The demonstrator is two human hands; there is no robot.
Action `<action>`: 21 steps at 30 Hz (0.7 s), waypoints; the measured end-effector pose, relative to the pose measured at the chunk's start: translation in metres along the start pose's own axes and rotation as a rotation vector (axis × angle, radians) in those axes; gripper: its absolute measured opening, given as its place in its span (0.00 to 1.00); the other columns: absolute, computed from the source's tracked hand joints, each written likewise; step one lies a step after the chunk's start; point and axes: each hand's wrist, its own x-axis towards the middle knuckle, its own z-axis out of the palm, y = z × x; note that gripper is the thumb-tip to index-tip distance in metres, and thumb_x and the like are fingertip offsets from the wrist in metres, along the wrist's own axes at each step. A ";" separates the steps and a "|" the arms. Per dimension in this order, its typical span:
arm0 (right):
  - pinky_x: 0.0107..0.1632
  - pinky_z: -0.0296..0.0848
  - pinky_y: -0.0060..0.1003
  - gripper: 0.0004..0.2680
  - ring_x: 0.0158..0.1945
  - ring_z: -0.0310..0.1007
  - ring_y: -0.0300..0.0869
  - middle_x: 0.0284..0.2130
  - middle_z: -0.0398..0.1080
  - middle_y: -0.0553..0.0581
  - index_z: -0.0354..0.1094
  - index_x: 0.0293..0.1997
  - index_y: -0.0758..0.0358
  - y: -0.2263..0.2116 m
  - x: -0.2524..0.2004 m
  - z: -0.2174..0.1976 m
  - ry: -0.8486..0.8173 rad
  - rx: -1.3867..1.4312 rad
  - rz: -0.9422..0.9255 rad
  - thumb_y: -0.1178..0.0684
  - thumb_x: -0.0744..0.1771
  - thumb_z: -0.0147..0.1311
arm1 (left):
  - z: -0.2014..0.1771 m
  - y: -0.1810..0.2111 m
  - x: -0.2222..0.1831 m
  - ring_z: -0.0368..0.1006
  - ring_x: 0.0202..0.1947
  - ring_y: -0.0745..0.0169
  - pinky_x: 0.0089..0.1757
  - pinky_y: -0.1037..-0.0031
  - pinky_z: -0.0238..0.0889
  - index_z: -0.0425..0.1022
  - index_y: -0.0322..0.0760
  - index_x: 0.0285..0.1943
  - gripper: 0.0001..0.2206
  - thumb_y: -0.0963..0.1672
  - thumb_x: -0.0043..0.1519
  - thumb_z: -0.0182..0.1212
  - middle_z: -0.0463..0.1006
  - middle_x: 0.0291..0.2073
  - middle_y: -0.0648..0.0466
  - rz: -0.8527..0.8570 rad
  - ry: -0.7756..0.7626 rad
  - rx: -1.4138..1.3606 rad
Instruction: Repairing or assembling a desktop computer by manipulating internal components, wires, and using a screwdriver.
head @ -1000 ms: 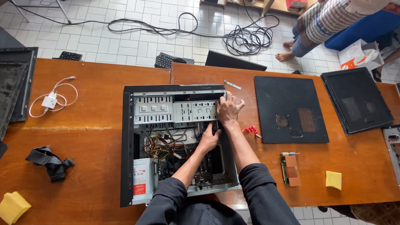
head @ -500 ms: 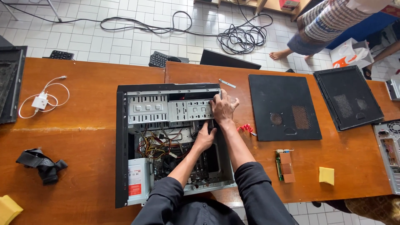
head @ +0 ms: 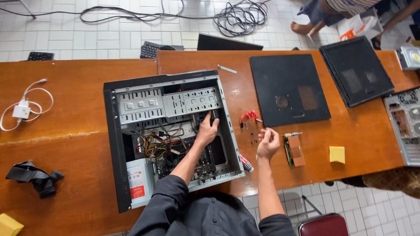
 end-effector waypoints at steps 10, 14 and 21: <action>0.59 0.70 0.46 0.17 0.50 0.73 0.51 0.45 0.74 0.54 0.74 0.53 0.49 0.041 -0.098 -0.107 -0.529 -0.699 -0.160 0.50 0.60 0.67 | 0.000 0.013 -0.009 0.57 0.70 0.34 0.66 0.50 0.52 0.53 0.33 0.78 0.30 0.50 0.68 0.48 0.61 0.70 0.31 0.014 -0.018 0.047; 0.59 0.67 0.49 0.15 0.50 0.71 0.58 0.42 0.69 0.60 0.71 0.55 0.53 0.055 -0.112 -0.103 -0.553 -0.748 -0.194 0.53 0.62 0.58 | 0.000 0.009 -0.008 0.58 0.70 0.34 0.65 0.51 0.52 0.52 0.34 0.78 0.30 0.51 0.68 0.47 0.61 0.70 0.32 0.024 -0.022 0.075; 0.61 0.66 0.54 0.14 0.55 0.69 0.63 0.47 0.65 0.63 0.66 0.60 0.53 0.055 -0.104 -0.102 -0.458 -0.678 -0.082 0.47 0.68 0.54 | 0.001 0.008 -0.006 0.58 0.69 0.33 0.66 0.50 0.52 0.53 0.34 0.78 0.29 0.50 0.68 0.47 0.62 0.68 0.30 0.031 -0.013 0.066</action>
